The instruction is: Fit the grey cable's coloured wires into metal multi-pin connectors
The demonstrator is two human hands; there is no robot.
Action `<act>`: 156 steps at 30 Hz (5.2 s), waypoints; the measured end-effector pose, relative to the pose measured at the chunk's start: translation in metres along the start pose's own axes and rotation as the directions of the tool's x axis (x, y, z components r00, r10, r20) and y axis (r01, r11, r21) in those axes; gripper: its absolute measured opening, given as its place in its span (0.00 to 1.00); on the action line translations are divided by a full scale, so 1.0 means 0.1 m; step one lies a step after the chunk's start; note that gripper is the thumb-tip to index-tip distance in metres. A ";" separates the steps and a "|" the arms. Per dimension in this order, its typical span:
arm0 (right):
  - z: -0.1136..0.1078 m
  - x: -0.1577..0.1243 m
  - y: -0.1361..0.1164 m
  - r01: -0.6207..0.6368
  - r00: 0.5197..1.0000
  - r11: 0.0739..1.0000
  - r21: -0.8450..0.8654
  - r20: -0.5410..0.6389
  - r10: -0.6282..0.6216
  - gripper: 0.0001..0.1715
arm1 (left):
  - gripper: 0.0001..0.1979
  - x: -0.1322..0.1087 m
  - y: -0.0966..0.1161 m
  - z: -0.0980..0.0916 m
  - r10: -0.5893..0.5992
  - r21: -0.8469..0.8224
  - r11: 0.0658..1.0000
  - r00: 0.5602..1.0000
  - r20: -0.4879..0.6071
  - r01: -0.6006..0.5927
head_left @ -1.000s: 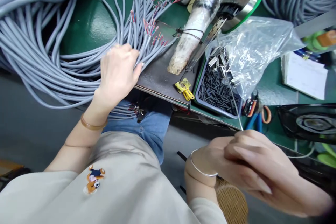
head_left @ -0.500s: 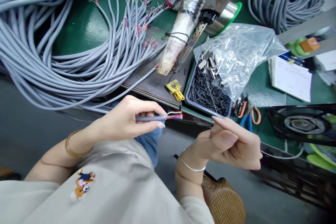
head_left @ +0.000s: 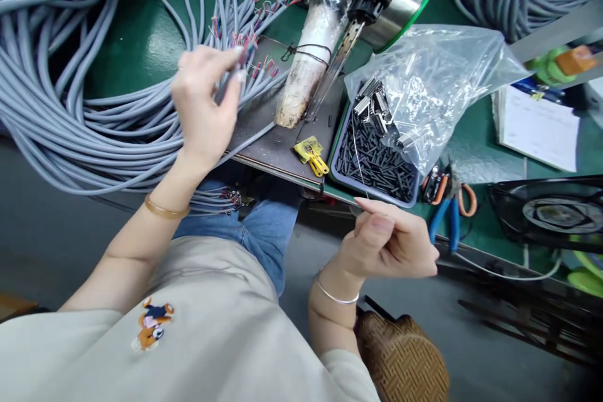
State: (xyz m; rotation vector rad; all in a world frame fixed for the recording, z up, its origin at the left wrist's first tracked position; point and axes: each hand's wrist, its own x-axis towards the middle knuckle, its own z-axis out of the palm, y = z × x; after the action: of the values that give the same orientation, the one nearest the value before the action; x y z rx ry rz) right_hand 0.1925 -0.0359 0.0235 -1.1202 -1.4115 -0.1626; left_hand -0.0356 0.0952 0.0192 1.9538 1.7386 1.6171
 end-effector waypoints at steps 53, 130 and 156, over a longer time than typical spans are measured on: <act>0.43 -0.05 -0.15 -0.644 0.650 0.764 0.028 0.548 0.527 0.05 | 0.22 -0.76 0.44 -0.16 -0.164 -0.390 0.135 0.409 0.898 0.911; 0.37 0.06 -0.13 -0.638 0.612 0.770 -0.026 0.590 0.527 0.04 | 0.19 -0.84 0.46 -0.17 -0.180 -0.419 0.281 0.477 0.860 0.863; 0.34 0.05 -0.17 -0.641 0.613 0.768 -0.009 0.597 0.518 0.06 | 0.09 -0.98 0.39 -0.15 -0.130 -0.571 0.481 0.698 0.704 0.665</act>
State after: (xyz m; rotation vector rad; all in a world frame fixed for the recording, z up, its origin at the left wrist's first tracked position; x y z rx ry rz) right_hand 0.1584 -0.0188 0.0290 -1.4655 -1.4389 0.8573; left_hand -0.0013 -0.0008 -0.0111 1.1910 0.8492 1.1014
